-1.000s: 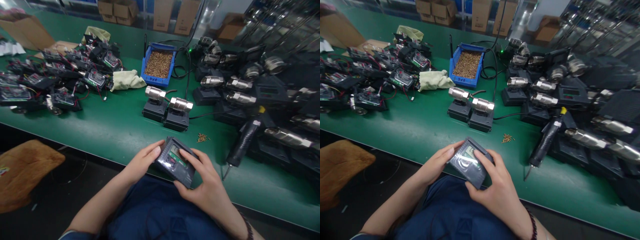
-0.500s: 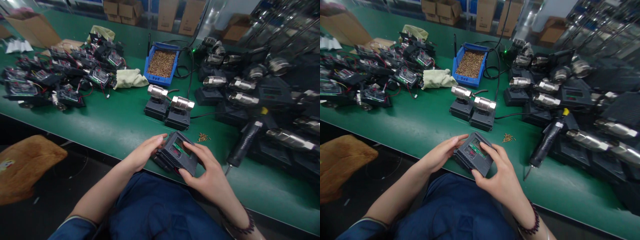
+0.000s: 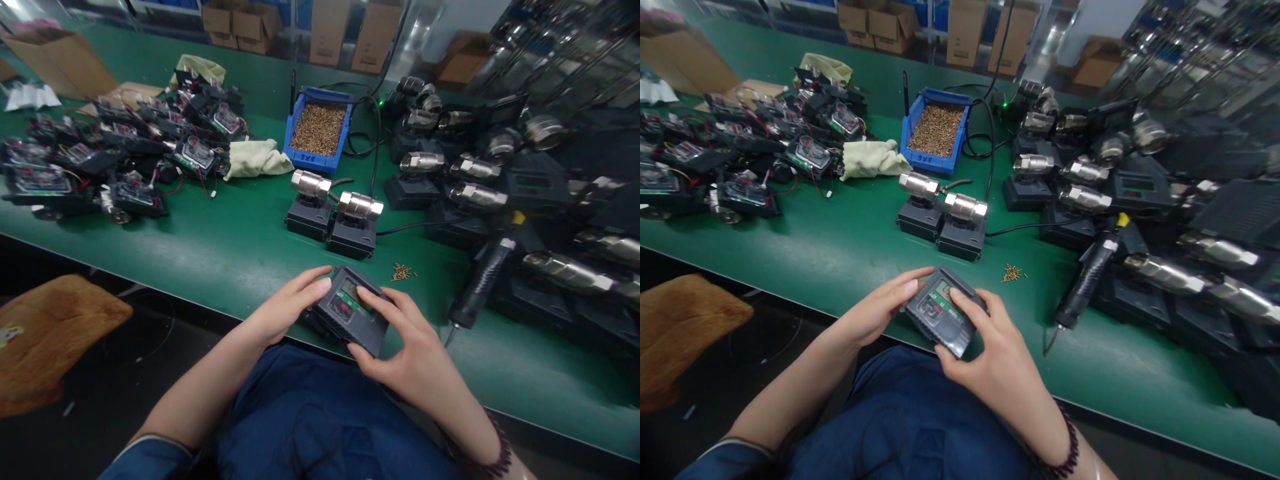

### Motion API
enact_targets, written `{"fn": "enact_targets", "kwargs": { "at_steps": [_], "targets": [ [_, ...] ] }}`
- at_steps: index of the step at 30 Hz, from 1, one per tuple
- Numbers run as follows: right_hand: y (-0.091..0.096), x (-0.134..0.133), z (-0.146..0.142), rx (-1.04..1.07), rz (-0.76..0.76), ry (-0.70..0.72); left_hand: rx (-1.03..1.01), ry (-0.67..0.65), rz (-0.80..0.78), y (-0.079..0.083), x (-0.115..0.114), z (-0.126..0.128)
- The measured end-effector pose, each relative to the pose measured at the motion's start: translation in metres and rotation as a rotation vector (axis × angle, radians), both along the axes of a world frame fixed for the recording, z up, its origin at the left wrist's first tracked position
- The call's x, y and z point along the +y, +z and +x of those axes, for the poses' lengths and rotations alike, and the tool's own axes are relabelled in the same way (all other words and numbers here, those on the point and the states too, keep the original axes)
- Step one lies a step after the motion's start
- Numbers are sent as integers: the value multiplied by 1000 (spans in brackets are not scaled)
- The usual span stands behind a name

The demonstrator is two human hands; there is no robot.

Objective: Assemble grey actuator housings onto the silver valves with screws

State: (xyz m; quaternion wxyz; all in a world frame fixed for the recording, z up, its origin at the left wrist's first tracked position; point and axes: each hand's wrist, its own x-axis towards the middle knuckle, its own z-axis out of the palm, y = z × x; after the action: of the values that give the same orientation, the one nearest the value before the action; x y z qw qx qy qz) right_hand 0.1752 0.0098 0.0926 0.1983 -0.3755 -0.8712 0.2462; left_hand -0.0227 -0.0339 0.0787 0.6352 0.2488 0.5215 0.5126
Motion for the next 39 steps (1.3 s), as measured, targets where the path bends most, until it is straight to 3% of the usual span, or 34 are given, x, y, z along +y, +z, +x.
{"fn": "enact_targets", "kwargs": {
  "at_steps": [3, 5, 7, 11, 15, 20, 25, 32, 39],
  "targets": [
    [2, -3, 2, 5, -22, 18, 29, -46, -22, 5, 2, 0],
    [0, 1, 6, 16, -113, 61, 36, -48, -49, 8, 4, 1],
    [-5, 8, 9, 105, -264, 61, 40, -22, -66, 9, 5, 1],
    [-19, 22, 4, 341, -647, -140, 45, 72, -73, 6, 3, 4],
    [-27, 27, -14, 410, -937, -31, 101, 187, -16, -1, -1, 8],
    [-28, 30, -19, 401, -867, 51, 129, 210, 8, -6, -14, 11],
    [-31, 16, -3, 342, -819, 190, 115, 28, -26, -7, -39, 16],
    [-37, -12, 5, 437, -1019, 171, 393, -51, 96, -12, -58, 26],
    [-37, -9, 15, 305, -947, 260, 573, -65, 152, -17, -59, 29]
  ]
}}
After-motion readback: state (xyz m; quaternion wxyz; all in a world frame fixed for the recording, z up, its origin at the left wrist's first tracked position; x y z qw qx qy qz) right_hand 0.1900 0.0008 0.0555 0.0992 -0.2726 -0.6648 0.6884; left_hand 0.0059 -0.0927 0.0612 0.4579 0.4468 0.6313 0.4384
